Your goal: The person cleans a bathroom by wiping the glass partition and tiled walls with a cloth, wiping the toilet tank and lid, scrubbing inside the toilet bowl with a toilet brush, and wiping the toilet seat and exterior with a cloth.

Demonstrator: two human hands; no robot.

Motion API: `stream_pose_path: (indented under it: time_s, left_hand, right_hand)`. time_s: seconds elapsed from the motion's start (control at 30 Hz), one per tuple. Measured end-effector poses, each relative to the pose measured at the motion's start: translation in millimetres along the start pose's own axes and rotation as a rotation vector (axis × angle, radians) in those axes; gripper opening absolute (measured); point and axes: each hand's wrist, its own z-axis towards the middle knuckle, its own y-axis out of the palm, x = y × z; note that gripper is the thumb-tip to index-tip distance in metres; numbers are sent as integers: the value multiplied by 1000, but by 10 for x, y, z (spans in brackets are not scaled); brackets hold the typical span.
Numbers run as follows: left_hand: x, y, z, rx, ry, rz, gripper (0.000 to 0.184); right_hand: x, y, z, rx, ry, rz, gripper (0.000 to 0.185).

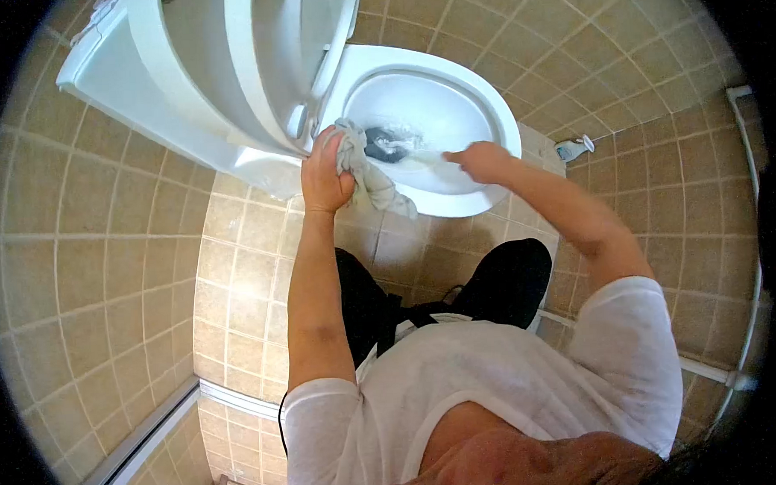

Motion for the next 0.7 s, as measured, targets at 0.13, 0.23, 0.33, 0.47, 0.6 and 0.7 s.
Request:
stream_pose_path:
  time_s: [0.13,0.23,0.33,0.47,0.6,0.7]
  left_hand:
    - [40,-11,8,-6,-23,8,55]
    - [15,0,0,-18,-47,15,55]
    - [-22,23,-9,-11,-27,40,54]
    - [34,-5,-15,-5,-41,25,54]
    - [7,13,-2,21,-16,38,54]
    - [8,12,-2,19,-17,19,54]
  right_hand:
    - [580,18,-653,-54,46,-64,44]
    - [721,-381,-1040,-176,82,-145,44]
    - [673,-340,-847,-186,52,-220,45]
    - [348,-42,-232,-33,-68,-212,47]
    - [558,-202,-535,-95,-85,-219,50]
    - [787,-385,-936,-224,-30,-187,49]
